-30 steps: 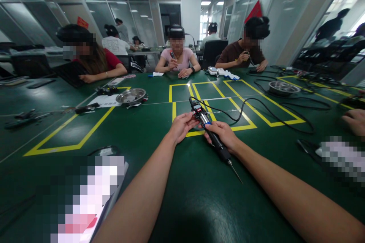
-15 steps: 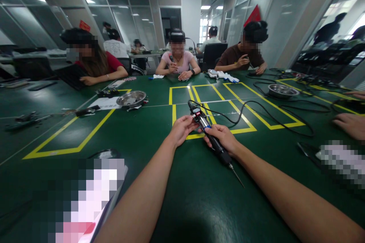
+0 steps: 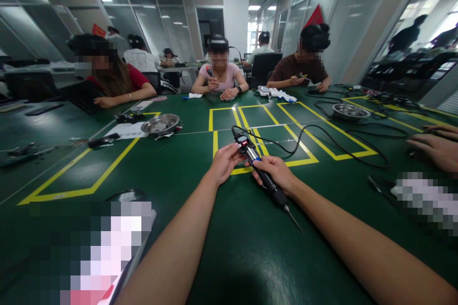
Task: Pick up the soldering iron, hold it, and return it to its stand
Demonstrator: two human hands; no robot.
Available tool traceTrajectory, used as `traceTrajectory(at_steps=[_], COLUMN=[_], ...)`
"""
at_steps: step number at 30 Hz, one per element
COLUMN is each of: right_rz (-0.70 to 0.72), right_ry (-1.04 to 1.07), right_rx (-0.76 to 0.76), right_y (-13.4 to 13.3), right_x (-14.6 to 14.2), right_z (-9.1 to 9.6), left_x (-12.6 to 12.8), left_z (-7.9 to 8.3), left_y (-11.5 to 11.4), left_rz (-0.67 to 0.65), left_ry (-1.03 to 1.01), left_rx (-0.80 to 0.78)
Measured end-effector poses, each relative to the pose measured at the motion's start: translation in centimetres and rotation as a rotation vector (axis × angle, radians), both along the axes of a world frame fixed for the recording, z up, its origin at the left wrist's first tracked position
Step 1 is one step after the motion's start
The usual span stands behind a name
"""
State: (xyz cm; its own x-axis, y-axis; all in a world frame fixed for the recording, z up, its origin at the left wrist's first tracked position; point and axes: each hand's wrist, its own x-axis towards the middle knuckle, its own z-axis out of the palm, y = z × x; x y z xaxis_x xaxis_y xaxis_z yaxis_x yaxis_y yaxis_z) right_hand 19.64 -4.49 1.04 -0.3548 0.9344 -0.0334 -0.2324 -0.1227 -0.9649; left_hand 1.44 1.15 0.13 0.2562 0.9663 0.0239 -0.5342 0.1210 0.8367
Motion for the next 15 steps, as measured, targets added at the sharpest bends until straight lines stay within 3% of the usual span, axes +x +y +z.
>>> traceTrajectory(at_steps=[5,9,11,14,15], right_rz=[-0.09,-0.188,-0.278,-0.518,-0.554], right_ry=[-0.085,-0.262,-0.471,-1.108,-1.212], right_rx=[0.009,0.03,0.014,0.018,0.014], right_y=[0.8,3.3,5.2,8.2,9.1], right_x=[0.3,4.0,7.6,14.0,16.1], right_z=[-0.1,-0.2,0.3,2.5,3.6], left_x=[0.8,0.9,0.8,0.7,0.6], left_z=[-0.5,-0.1,0.2,0.5,0.6], left_y=[0.4,0.3,0.1,-0.1,-0.1], left_rz=[0.069,0.132,0.132,0.119,0.119], left_ry=[0.116,0.158,0.189,0.229,0.243], left_rx=[0.032,-0.05,-0.052,-0.013,-0.005])
